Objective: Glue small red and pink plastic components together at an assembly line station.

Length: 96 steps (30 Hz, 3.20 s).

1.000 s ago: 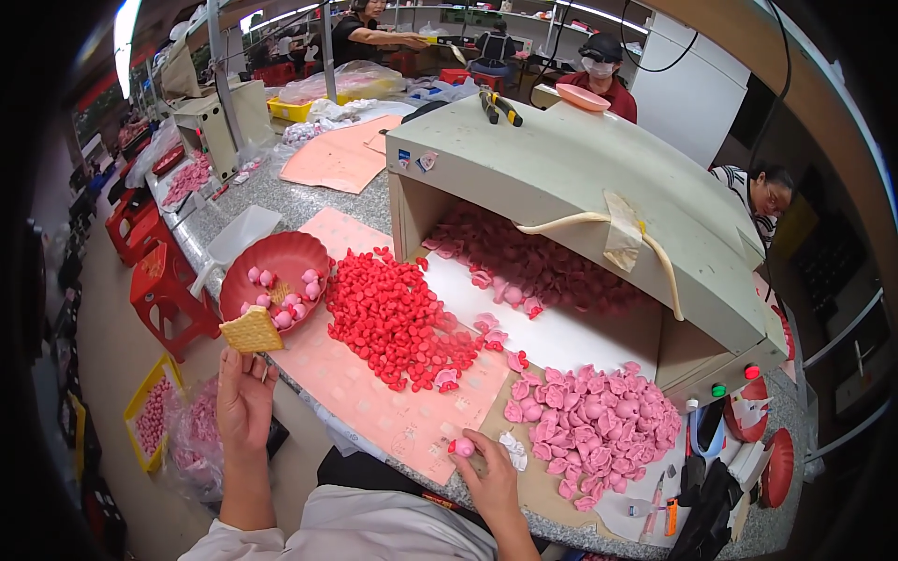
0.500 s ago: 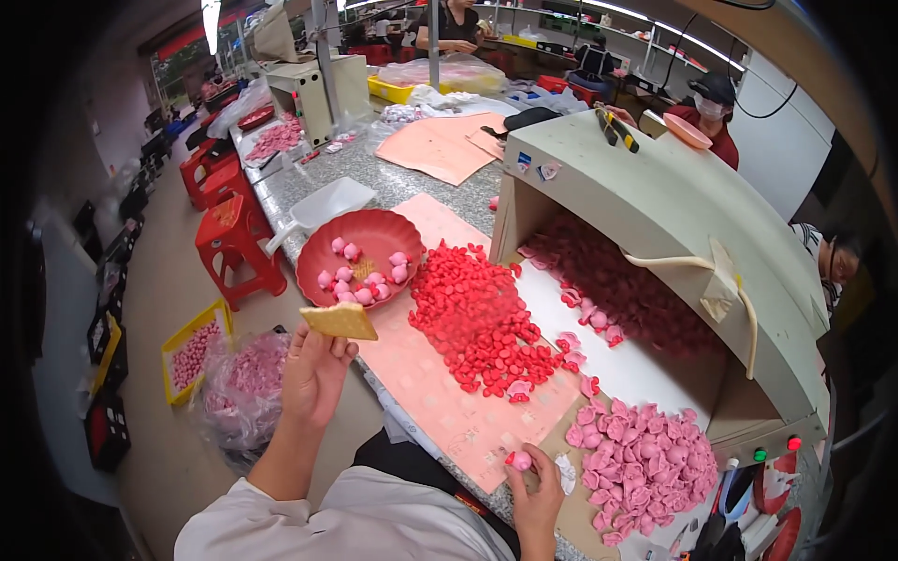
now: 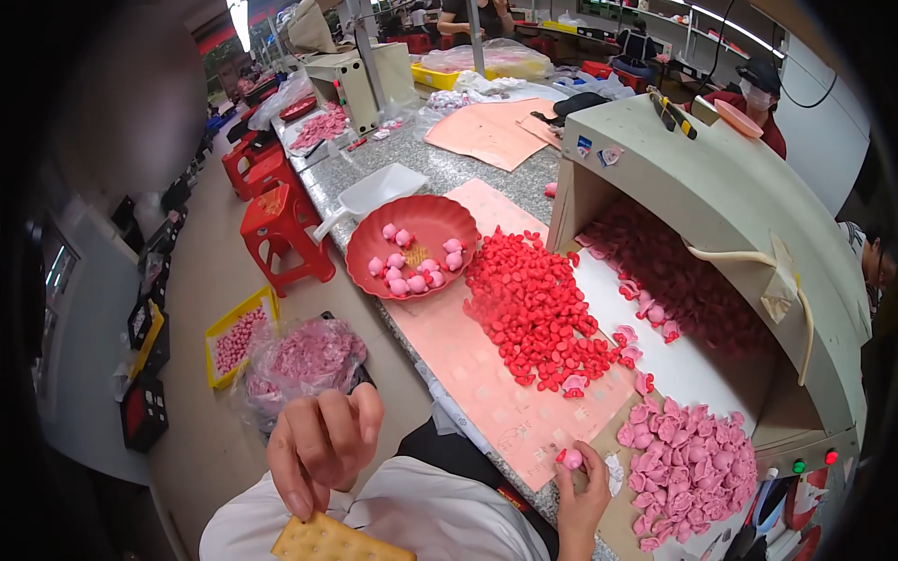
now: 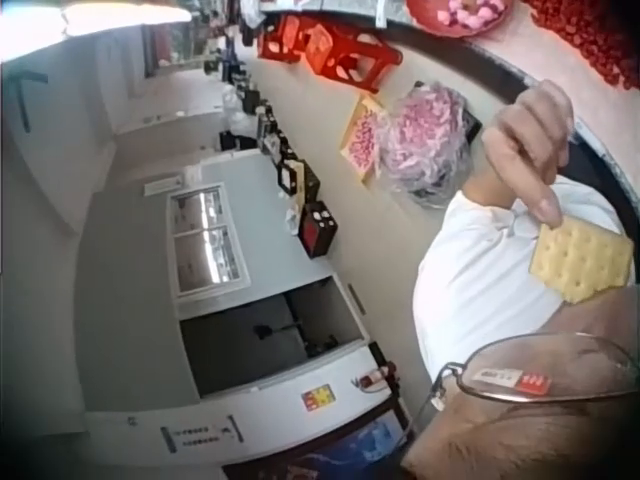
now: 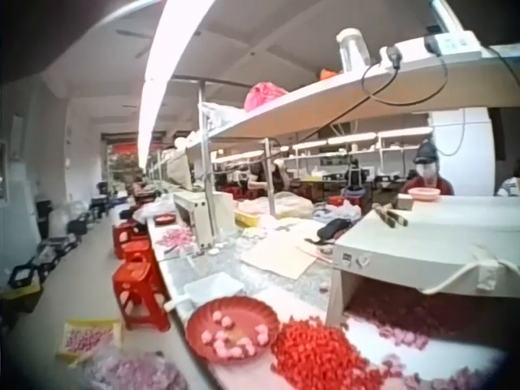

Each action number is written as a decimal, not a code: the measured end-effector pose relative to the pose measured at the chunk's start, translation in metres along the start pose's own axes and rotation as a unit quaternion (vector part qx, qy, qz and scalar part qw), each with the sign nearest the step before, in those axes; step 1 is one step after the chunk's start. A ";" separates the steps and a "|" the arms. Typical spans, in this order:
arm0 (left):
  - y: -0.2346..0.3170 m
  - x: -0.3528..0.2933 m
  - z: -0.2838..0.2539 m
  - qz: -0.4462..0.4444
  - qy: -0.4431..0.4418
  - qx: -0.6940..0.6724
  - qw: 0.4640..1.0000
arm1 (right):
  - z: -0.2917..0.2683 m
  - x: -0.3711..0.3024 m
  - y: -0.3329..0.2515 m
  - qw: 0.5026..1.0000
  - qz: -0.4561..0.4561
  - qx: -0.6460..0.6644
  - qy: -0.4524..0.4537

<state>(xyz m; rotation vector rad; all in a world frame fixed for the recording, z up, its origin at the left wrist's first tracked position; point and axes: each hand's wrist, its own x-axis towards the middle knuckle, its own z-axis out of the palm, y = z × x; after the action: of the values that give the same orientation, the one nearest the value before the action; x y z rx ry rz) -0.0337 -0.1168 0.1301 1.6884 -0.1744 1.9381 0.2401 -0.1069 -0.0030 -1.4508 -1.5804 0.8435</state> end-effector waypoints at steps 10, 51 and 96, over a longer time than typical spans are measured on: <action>0.003 0.000 0.001 0.005 -0.002 0.025 1.000 | 0.007 -0.002 0.007 1.000 -0.008 0.020 0.009; -0.049 -0.029 -0.003 -0.131 0.250 0.019 0.959 | -0.016 0.020 0.016 1.000 -0.010 -0.008 -0.009; -0.130 -0.087 -0.005 -0.406 0.479 -0.253 0.736 | -0.029 0.043 0.083 0.991 0.009 0.125 0.046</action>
<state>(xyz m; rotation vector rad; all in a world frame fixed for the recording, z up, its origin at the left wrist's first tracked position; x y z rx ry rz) 0.0297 -0.0344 0.0138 0.1627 0.3545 1.5746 0.3031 -0.0567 -0.0578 -1.3060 -1.3425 0.9345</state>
